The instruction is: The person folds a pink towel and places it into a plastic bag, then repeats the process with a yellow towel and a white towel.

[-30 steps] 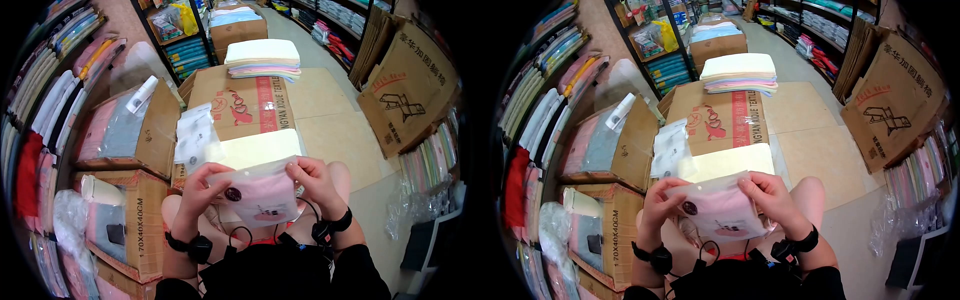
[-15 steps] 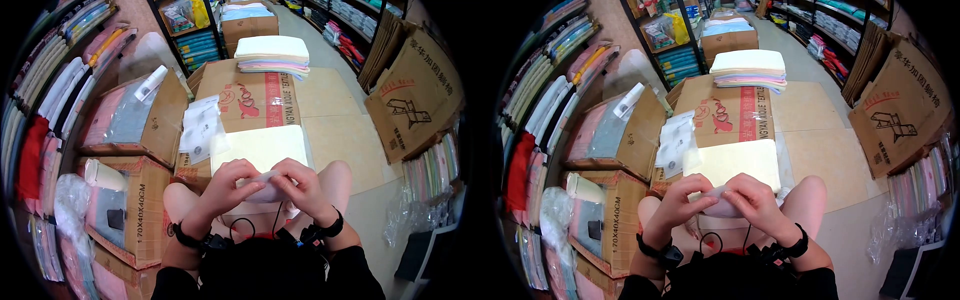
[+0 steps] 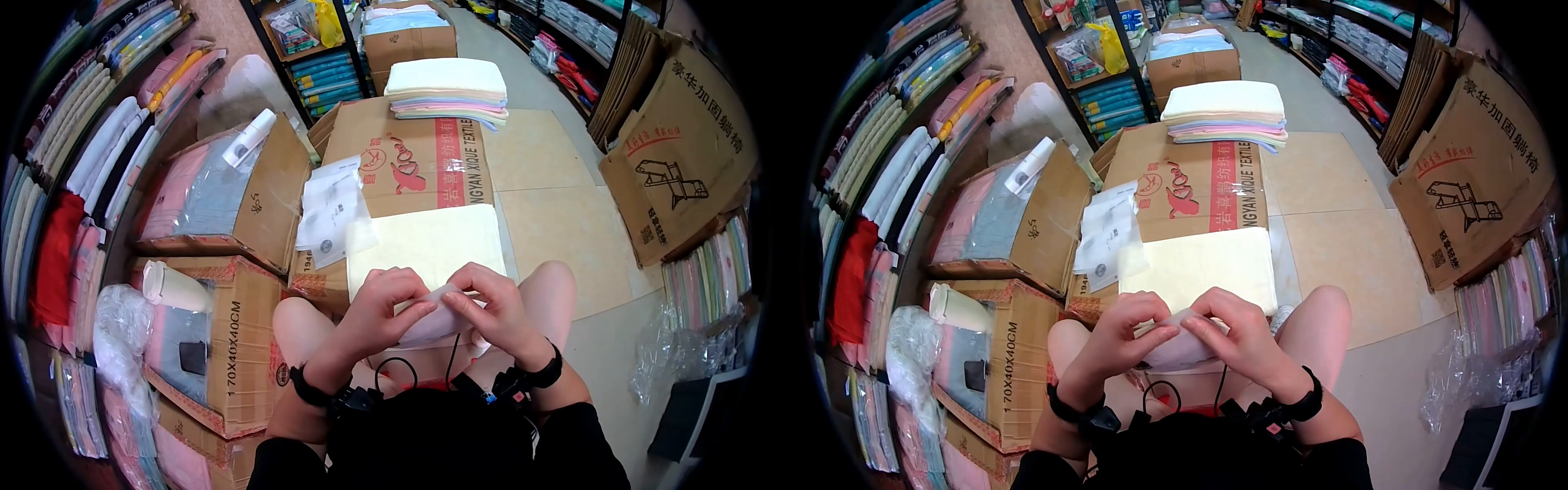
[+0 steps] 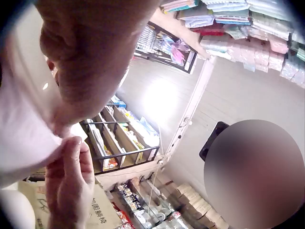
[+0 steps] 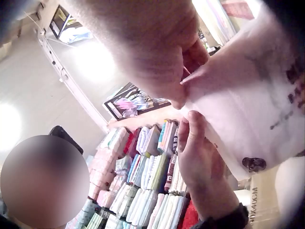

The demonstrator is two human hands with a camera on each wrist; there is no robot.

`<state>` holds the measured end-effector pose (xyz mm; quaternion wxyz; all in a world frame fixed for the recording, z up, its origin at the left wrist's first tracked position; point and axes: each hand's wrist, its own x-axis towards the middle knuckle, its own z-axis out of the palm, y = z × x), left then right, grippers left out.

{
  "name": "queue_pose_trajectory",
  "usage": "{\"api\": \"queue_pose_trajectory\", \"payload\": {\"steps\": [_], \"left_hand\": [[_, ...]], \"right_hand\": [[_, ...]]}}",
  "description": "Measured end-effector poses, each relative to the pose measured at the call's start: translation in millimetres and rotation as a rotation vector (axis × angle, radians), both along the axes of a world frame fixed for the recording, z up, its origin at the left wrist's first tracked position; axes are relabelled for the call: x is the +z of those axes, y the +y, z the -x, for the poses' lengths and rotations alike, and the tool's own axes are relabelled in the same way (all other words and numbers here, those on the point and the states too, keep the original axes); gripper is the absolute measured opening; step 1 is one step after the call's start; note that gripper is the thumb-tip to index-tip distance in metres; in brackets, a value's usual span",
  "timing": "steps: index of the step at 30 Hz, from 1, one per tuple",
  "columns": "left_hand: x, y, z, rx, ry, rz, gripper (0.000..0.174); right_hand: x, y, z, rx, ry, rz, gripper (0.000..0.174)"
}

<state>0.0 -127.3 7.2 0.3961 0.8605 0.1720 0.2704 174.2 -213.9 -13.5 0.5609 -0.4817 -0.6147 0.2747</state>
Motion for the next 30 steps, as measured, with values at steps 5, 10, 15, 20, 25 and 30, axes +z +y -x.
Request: {"api": "queue_pose_trajectory", "payload": {"steps": [5,10,15,20,25,30], "left_hand": [[4.1,-4.1,-0.6,0.041,0.093,-0.093,0.008],[-1.3,-7.0,-1.8,0.103,0.082,-0.186,0.005],[-5.9,-8.7,-3.5,0.141,0.051,-0.244,0.005],[-10.7,-6.8,-2.1,0.131,0.029,-0.339,0.003],[-5.8,-7.7,-3.8,0.108,0.027,-0.296,0.004],[-9.2,-9.6,-6.4,0.091,0.054,-0.270,0.005]], "right_hand": [[-3.5,-3.1,5.7,-0.065,-0.128,-0.029,0.009],[-5.4,1.3,6.2,-0.078,-0.128,-0.049,0.008],[-5.0,3.3,6.1,-0.129,-0.206,-0.086,0.008],[-1.6,4.7,10.4,-0.118,-0.150,-0.111,0.008],[-6.4,6.3,5.1,-0.085,-0.176,-0.135,0.007],[-6.7,1.2,4.1,-0.081,-0.186,-0.088,0.006]]}}
